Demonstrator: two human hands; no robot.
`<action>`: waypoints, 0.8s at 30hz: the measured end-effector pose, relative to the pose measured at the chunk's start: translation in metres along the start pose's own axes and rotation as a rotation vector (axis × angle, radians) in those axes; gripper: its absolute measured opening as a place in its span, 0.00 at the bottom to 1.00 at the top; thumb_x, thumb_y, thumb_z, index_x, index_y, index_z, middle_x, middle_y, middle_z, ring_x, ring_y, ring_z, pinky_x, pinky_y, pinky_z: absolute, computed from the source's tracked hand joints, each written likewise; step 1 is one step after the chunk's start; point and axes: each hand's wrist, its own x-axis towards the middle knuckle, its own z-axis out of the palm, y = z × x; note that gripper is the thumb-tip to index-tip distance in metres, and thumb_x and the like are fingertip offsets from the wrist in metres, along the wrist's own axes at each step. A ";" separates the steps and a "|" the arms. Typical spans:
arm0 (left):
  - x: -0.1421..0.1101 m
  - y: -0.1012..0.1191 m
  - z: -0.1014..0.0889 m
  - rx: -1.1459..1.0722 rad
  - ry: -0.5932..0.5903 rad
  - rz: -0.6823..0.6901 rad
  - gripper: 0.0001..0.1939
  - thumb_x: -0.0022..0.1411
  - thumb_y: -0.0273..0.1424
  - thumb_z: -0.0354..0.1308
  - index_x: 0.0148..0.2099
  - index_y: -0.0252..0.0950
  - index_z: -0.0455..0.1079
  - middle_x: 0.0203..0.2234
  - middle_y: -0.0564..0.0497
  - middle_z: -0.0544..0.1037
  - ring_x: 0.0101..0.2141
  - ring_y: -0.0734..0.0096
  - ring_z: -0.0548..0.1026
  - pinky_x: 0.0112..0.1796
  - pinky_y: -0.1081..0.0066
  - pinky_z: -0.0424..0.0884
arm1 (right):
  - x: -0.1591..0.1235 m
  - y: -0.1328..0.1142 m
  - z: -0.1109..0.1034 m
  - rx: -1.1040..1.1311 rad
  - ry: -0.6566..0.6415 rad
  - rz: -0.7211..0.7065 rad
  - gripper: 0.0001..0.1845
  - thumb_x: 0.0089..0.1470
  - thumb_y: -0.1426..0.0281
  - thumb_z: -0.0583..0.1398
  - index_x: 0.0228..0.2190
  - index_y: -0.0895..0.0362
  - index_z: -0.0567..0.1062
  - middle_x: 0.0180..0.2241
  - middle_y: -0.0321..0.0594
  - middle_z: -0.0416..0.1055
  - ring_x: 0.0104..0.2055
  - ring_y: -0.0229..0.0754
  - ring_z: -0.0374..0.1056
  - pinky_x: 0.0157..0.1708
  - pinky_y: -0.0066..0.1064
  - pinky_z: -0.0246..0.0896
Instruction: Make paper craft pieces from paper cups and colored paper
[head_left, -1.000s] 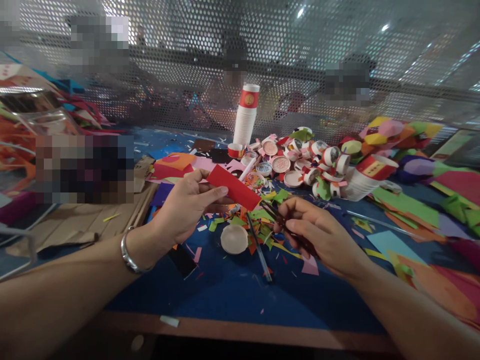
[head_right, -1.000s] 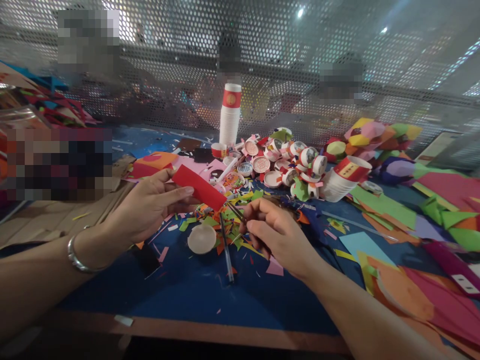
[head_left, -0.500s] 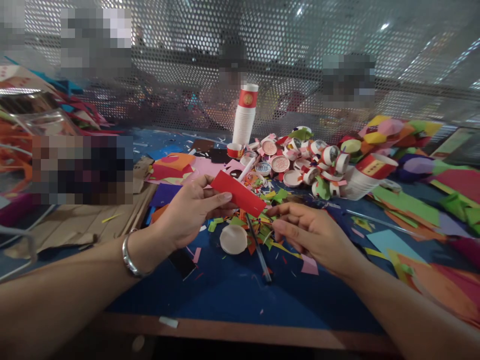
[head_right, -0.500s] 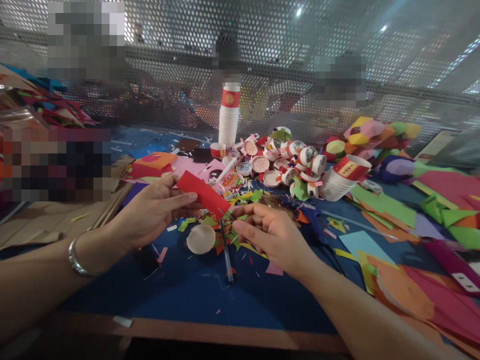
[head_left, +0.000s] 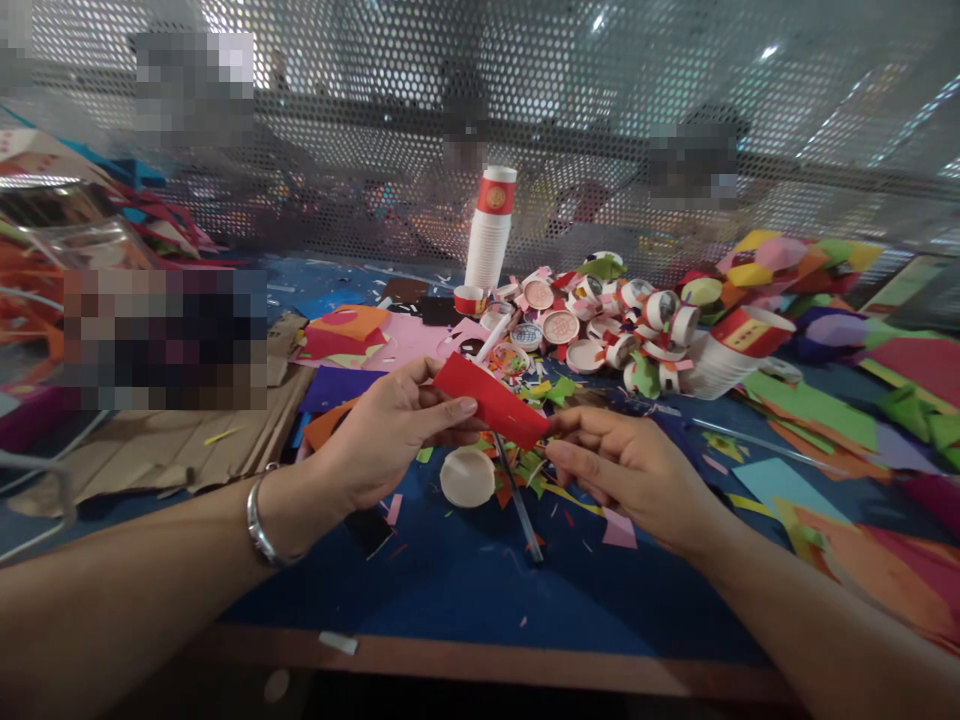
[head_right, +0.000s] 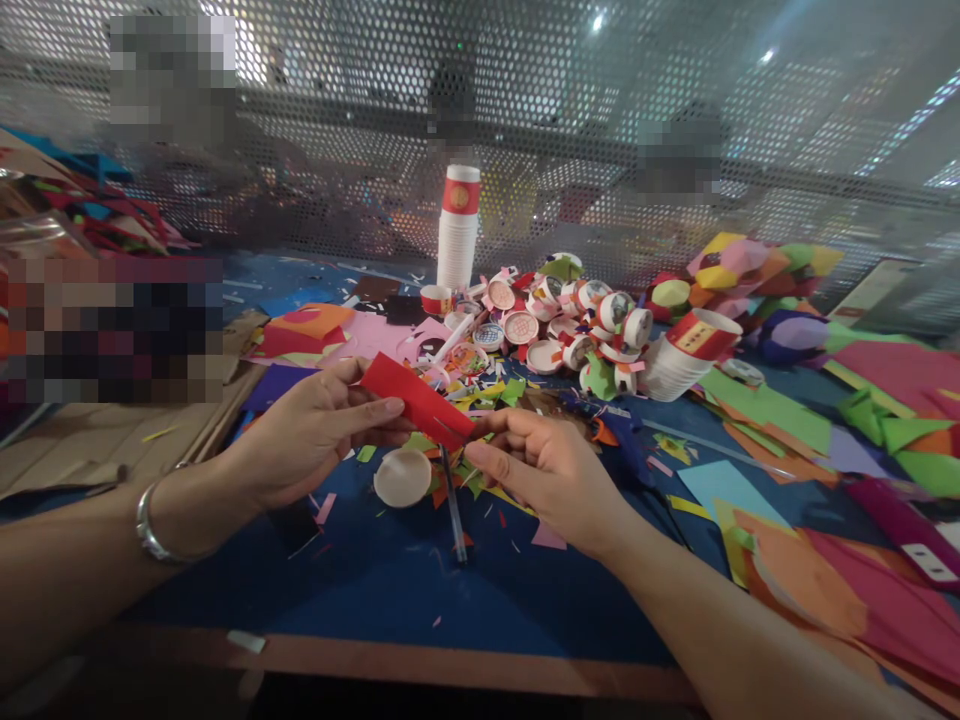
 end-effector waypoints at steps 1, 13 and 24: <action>0.000 0.000 0.000 0.003 0.001 0.001 0.12 0.59 0.21 0.67 0.39 0.35 0.66 0.29 0.52 0.83 0.29 0.72 0.82 0.34 0.72 0.79 | 0.000 0.000 0.000 -0.007 -0.002 -0.008 0.18 0.59 0.60 0.65 0.45 0.59 0.75 0.26 0.34 0.72 0.18 0.28 0.54 0.16 0.27 0.44; 0.000 -0.001 -0.001 0.026 0.002 -0.007 0.11 0.59 0.22 0.68 0.39 0.34 0.67 0.29 0.52 0.83 0.29 0.72 0.82 0.34 0.73 0.79 | 0.001 -0.004 0.002 -0.054 0.007 -0.036 0.13 0.60 0.60 0.64 0.38 0.58 0.75 0.23 0.31 0.69 0.17 0.28 0.52 0.15 0.27 0.41; 0.000 0.000 -0.003 0.065 0.007 -0.079 0.08 0.57 0.27 0.70 0.40 0.32 0.79 0.35 0.44 0.85 0.32 0.68 0.84 0.32 0.74 0.78 | -0.001 -0.001 0.001 -0.060 0.005 -0.046 0.14 0.60 0.59 0.64 0.38 0.58 0.75 0.23 0.31 0.68 0.17 0.28 0.52 0.15 0.26 0.41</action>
